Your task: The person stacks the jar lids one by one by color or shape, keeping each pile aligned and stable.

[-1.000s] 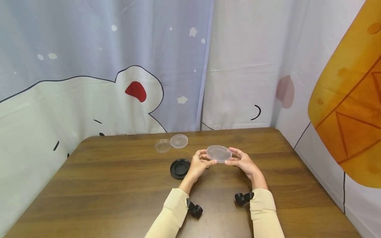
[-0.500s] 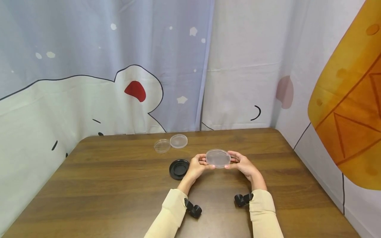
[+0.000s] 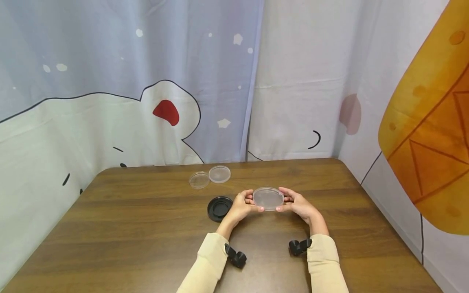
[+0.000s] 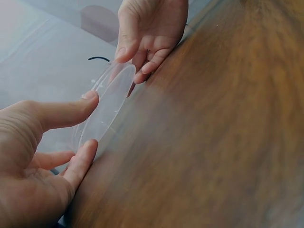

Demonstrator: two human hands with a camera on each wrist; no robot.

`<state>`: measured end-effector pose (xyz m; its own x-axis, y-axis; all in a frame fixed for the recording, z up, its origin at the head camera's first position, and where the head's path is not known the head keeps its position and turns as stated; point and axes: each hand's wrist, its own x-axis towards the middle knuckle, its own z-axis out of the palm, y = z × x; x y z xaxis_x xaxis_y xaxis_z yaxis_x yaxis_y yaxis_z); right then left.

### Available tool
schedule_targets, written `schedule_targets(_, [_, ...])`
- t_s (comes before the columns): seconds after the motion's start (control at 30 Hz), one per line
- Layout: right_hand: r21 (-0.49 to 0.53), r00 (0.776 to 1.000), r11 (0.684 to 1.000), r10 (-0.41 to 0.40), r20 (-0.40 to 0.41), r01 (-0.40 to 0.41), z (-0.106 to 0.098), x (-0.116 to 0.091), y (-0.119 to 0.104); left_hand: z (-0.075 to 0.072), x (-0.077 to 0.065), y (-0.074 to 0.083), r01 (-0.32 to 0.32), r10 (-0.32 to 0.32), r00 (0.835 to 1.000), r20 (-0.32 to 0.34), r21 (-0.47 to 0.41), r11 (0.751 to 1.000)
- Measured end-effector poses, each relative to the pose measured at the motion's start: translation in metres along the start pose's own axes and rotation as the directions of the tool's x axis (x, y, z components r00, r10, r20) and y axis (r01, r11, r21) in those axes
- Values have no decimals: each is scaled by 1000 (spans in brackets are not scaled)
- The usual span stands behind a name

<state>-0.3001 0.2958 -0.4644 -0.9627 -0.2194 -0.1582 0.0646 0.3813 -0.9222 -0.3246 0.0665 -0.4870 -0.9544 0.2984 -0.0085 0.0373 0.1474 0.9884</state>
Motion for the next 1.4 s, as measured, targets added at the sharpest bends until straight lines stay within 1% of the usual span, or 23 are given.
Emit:
schedule_targets(0.1, [-1, 1000, 1000, -3, 5, 3, -1, 0, 1, 0, 0, 0, 3, -3, 1000, 23, 3, 1000])
schedule_targets(0.33, [3, 1000, 1000, -3, 8, 3, -4, -4, 1, 1, 0, 3, -5, 5, 999, 50, -1, 1000])
schedule_targets(0.5, [-18, 1000, 1000, -5, 6, 5, -5, -4, 1, 1, 0, 4, -13, 11, 998, 57, 26, 1000])
schedule_targets(0.63, [-34, 1000, 999, -5, 7, 5, -3, -4, 1, -1, -1, 6, -35, 29, 997, 66, 86, 996])
schedule_targets(0.77, [-40, 1000, 999, -14, 22, 15, 0, -4, 1, -4, -2, 7, -62, 47, 995, 87, 173, 983])
schedule_targets(0.83, [-41, 999, 999, -19, 30, 21, 2, -4, 0, -5, -2, 6, -66, 48, 994, 96, 194, 979])
schedule_targets(0.93, [-56, 999, 998, -20, 44, 23, 2, -3, 0, -6, -3, 6, -69, 49, 993, 105, 200, 977])
schedule_targets(1.1, [-104, 998, 994, -14, 62, 20, 5, -2, -3, -8, -3, 7, -68, 45, 993, 109, 213, 975])
schedule_targets(1.17, [-117, 998, 993, -9, 55, 15, 6, -3, -5, -7, -2, 8, -69, 46, 993, 108, 225, 972])
schedule_targets(1.4, [-108, 999, 994, -6, 54, 12, 7, -5, -7, -6, -2, 7, -61, 41, 996, 85, 246, 967])
